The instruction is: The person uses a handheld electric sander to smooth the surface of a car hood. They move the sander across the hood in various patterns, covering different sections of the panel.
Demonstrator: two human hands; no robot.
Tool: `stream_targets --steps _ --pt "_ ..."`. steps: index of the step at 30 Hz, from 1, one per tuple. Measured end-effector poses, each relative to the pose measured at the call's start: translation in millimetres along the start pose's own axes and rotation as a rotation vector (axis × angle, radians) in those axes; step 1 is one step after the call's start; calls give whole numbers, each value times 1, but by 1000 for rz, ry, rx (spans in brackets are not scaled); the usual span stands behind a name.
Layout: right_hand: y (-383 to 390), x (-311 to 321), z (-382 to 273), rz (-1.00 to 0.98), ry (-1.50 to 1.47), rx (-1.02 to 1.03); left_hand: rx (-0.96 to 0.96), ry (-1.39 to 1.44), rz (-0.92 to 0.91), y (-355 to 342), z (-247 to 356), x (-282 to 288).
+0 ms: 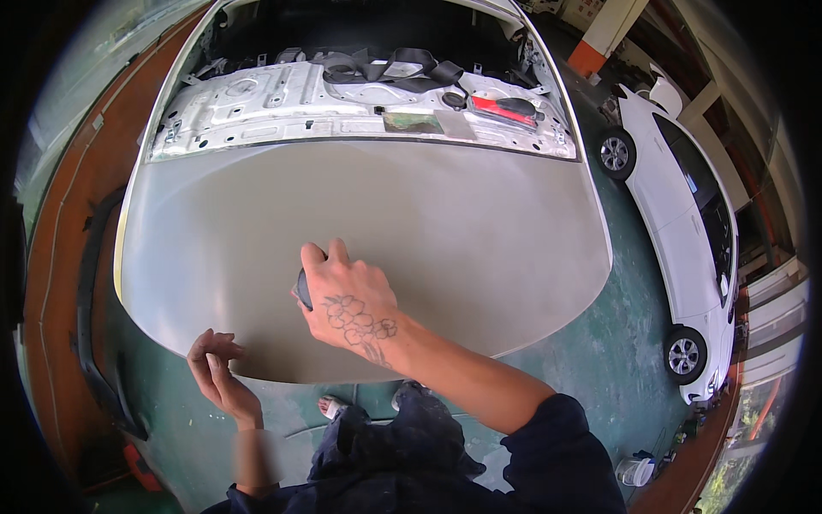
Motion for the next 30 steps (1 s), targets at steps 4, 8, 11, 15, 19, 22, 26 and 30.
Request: stream_targets --steps 4,8,11,15,19,22,26,30 --pt "-10 9 54 20 60 -191 -153 -337 89 -29 -12 46" --pt "23 61 167 100 174 -527 -221 -752 15 -43 -24 78" --pt "43 83 215 150 180 -646 -313 -944 -62 -47 -46 75" --pt "35 71 197 190 173 -643 -337 -881 -26 -45 -55 76" --pt "-25 32 96 76 91 -532 -367 -878 -6 -45 -58 79" --pt "-66 -2 14 40 -2 -290 -380 -866 16 -46 -56 80" --pt "-88 -19 -29 12 -69 -118 -394 -906 -6 -48 -59 82" --pt "-88 3 28 35 37 -254 -397 -924 -41 -45 -59 92"
Point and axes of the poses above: each hand's wrist, its own y-axis away from the middle knuckle, its own x-axis out of the back of the hand, z = x × y, the point moved 8 cm from there along -y, towards the middle knuckle, and after that the axes turned 3 degrees about x, right-handed, at the moved point
